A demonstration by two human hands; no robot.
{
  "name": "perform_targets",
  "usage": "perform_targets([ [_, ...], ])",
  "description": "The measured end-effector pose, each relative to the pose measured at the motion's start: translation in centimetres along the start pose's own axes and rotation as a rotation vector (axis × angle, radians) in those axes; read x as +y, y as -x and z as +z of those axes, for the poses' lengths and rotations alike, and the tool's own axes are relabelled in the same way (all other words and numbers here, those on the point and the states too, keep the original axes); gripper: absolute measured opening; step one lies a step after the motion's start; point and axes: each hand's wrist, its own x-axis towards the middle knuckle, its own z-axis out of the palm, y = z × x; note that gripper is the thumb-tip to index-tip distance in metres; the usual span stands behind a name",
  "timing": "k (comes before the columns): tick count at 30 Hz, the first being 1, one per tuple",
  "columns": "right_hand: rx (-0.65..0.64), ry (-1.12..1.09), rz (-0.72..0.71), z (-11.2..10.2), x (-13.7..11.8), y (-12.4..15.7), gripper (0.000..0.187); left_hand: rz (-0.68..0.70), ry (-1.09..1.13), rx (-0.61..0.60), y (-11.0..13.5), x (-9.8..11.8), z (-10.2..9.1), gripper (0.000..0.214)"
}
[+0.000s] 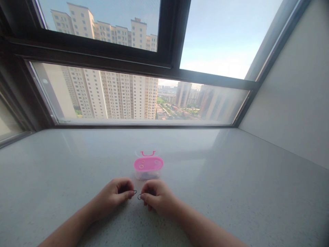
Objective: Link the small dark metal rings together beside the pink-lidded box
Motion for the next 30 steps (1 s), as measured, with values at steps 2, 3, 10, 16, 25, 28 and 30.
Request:
perform_targets([
  [2, -0.002, 0.004, -0.008, 0.03, 0.04, -0.02, 0.004, 0.001, -0.011, -0.005, 0.0, 0.04, -0.02, 0.02],
  [3, -0.002, 0.005, -0.01, 0.04, 0.06, -0.03, 0.004, 0.001, -0.017, -0.006, 0.0, 0.08, -0.03, 0.02],
  [10, -0.005, 0.009, -0.014, 0.03, 0.12, -0.06, 0.004, 0.015, -0.022, -0.015, 0.01, 0.18, -0.13, 0.019],
  [16, -0.003, -0.001, -0.028, -0.03, -0.07, -0.03, 0.004, 0.008, -0.03, -0.019, 0.04, 0.21, -0.07, 0.019],
  [25, -0.007, -0.012, -0.04, -0.01, 0.02, -0.1, 0.004, 0.008, -0.024, -0.027, 0.04, 0.33, -0.12, 0.02],
  [28, -0.008, -0.012, -0.041, -0.03, 0.15, -0.13, 0.004, 0.006, -0.032, -0.032, 0.02, 0.32, -0.14, 0.019],
  [30, -0.008, -0.01, -0.042, -0.02, 0.25, -0.12, 0.004, 0.005, -0.031, -0.032, 0.0, 0.3, -0.13, 0.019],
])
